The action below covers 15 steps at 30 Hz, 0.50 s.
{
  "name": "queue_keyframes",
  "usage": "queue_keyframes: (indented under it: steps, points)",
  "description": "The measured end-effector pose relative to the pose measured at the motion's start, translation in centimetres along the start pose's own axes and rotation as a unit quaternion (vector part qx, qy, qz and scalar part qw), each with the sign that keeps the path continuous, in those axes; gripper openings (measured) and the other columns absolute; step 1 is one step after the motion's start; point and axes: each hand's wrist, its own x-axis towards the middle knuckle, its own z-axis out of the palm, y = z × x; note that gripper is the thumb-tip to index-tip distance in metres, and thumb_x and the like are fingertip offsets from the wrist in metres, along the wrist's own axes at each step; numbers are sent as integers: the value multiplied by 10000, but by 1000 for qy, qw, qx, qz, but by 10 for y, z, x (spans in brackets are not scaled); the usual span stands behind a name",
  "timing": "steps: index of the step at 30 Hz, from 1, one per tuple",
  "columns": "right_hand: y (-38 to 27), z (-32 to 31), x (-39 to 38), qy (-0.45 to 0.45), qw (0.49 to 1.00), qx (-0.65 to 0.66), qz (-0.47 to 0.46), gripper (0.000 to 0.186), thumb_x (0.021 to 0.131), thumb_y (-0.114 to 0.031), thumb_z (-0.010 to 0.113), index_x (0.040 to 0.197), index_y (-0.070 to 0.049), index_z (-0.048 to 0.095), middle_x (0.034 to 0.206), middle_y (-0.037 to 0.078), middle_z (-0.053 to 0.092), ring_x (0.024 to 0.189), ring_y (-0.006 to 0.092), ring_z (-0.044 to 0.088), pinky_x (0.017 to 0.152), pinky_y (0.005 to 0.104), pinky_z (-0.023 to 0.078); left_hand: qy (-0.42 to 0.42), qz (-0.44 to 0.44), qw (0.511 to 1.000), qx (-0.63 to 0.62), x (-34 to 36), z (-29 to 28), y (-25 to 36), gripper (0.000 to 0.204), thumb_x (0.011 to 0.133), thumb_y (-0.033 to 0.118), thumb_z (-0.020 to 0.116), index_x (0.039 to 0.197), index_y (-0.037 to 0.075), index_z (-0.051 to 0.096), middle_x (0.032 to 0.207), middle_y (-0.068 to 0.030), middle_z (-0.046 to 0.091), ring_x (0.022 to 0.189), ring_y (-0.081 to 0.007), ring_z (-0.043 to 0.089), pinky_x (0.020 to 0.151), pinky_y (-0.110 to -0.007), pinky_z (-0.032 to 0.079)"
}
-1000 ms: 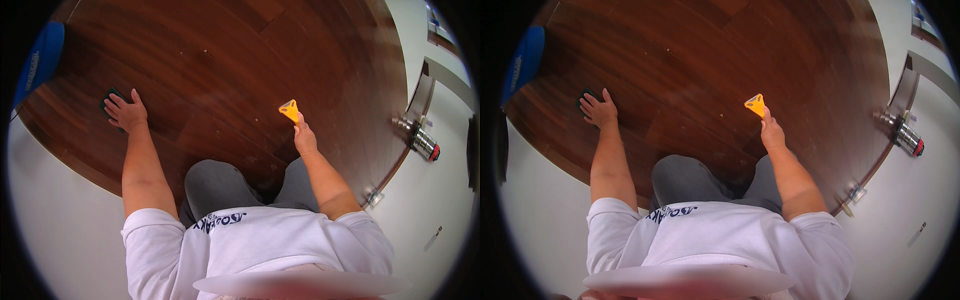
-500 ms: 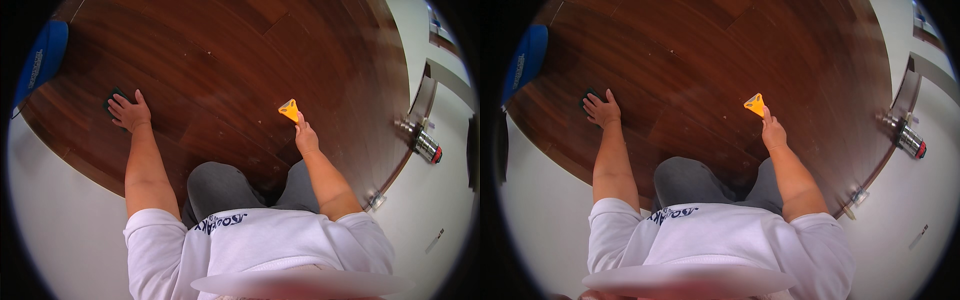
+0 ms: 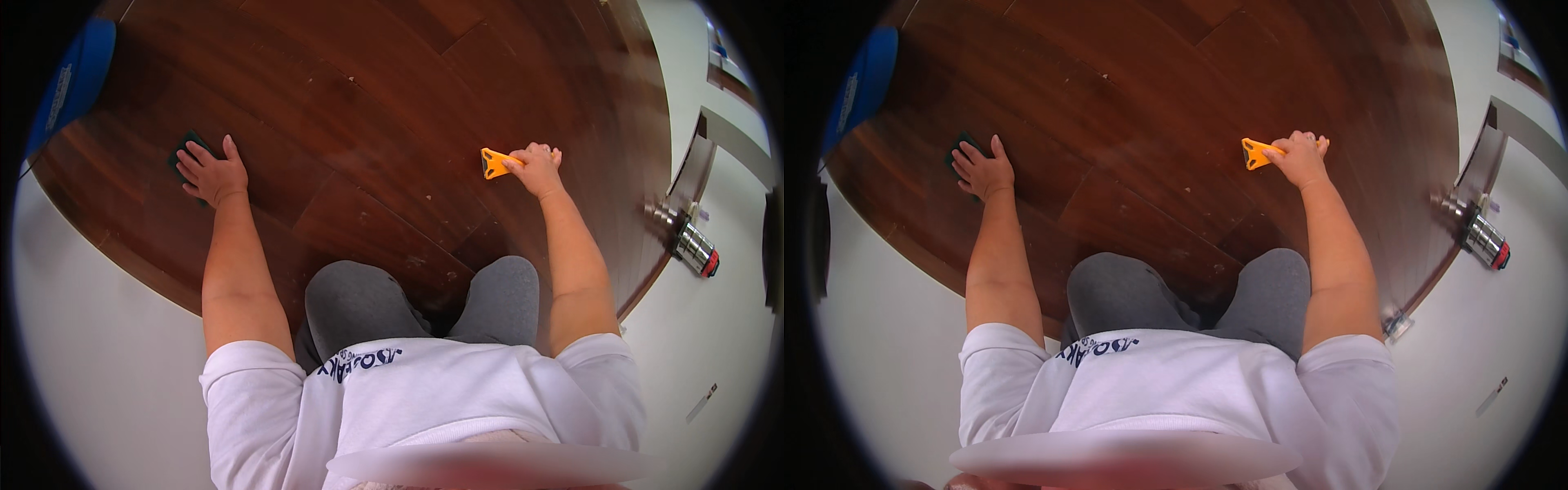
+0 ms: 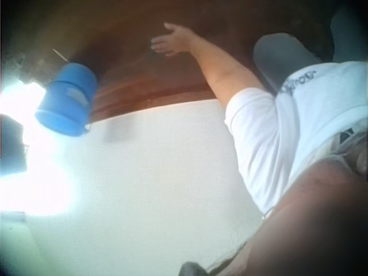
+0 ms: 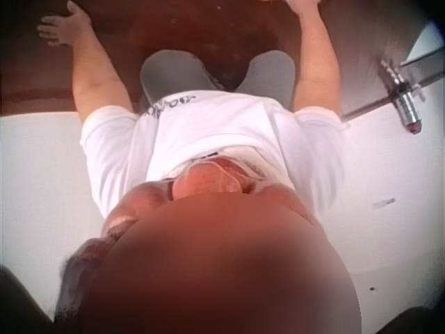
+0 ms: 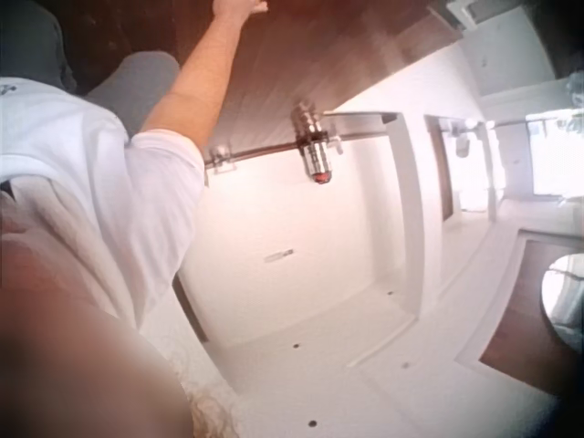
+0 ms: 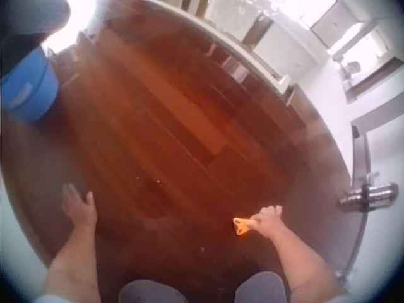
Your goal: The person kneels on a wooden floor and uses a yellow scraper to remove residue, followed by wiping the area with a green sponge. The person repeats this process across different sections of the floor.
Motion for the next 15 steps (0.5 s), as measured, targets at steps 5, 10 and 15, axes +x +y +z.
queue_keyframes:
  steps: [5, 10, 15]
  points:
    - [-27, -9, 13, -37, 982, -28, -182, 303, 759, -461, 572, 860, -194, 675, 937, 60, 533, 1096, 272, 432, 1008, 541, 164, -3, -1, 1000, -7, -1, 0, 0, 748, 844, 590, 346, 1377, 86, 197, 1435, -132, 158, 1326, -291, 153, 1037, -511, 169]
    - [-36, -12, 9, -3, 994, -91, -61, 296, 750, -449, 586, 844, -184, 680, 906, 45, 537, 1073, 247, 444, 1018, 508, 178, -9, -1, 1000, 10, 0, 0, -1, 748, 845, 591, 342, 1378, 88, 197, 1436, -136, 152, 1328, -292, 145, 1041, -510, 161]
    - [-35, -10, 9, -22, 986, -39, -158, 301, 751, -443, 586, 843, -173, 680, 912, 41, 533, 1047, 243, 447, 1015, 498, 190, -10, -6, 1000, -13, 0, 1, 1, 742, 846, 591, 336, 1377, 89, 204, 1435, -143, 152, 1328, -295, 145, 1042, -511, 159]
